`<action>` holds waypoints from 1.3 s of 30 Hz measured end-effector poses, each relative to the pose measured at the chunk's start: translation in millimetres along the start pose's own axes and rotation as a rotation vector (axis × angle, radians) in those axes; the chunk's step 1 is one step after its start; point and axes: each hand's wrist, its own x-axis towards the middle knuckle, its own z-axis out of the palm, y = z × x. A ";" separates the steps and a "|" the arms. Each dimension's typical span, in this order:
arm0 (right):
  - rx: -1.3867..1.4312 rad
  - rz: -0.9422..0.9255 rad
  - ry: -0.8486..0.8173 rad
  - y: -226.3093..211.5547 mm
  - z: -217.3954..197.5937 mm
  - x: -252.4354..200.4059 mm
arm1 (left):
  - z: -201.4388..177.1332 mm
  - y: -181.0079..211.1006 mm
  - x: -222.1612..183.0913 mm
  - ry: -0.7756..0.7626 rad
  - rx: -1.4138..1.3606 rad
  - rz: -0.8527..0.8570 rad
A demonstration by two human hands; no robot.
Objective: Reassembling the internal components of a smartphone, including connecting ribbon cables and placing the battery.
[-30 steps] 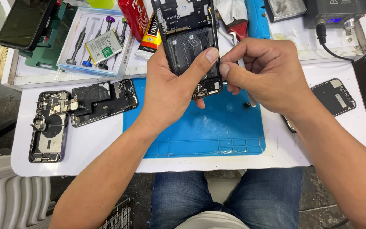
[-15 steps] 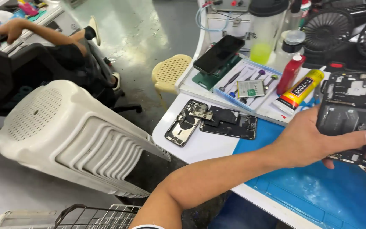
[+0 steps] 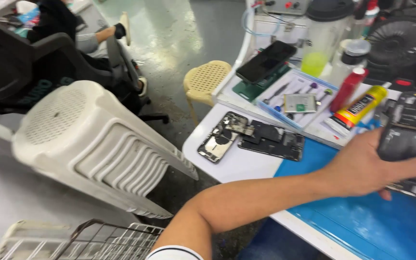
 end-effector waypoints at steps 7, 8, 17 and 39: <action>0.041 0.055 0.223 -105.2 6.7 -51.1 | 4.6 -9.4 14.8 0.123 0.105 0.125; 0.005 0.080 0.281 -110.8 3.0 -52.6 | 10.9 -6.9 17.5 0.058 0.075 0.113; 0.088 0.005 0.159 -130.2 7.9 -46.0 | 13.3 14.4 12.7 0.154 0.144 0.084; 0.105 -0.092 0.185 -130.9 0.4 -49.3 | 15.6 8.1 6.3 -0.026 0.113 0.204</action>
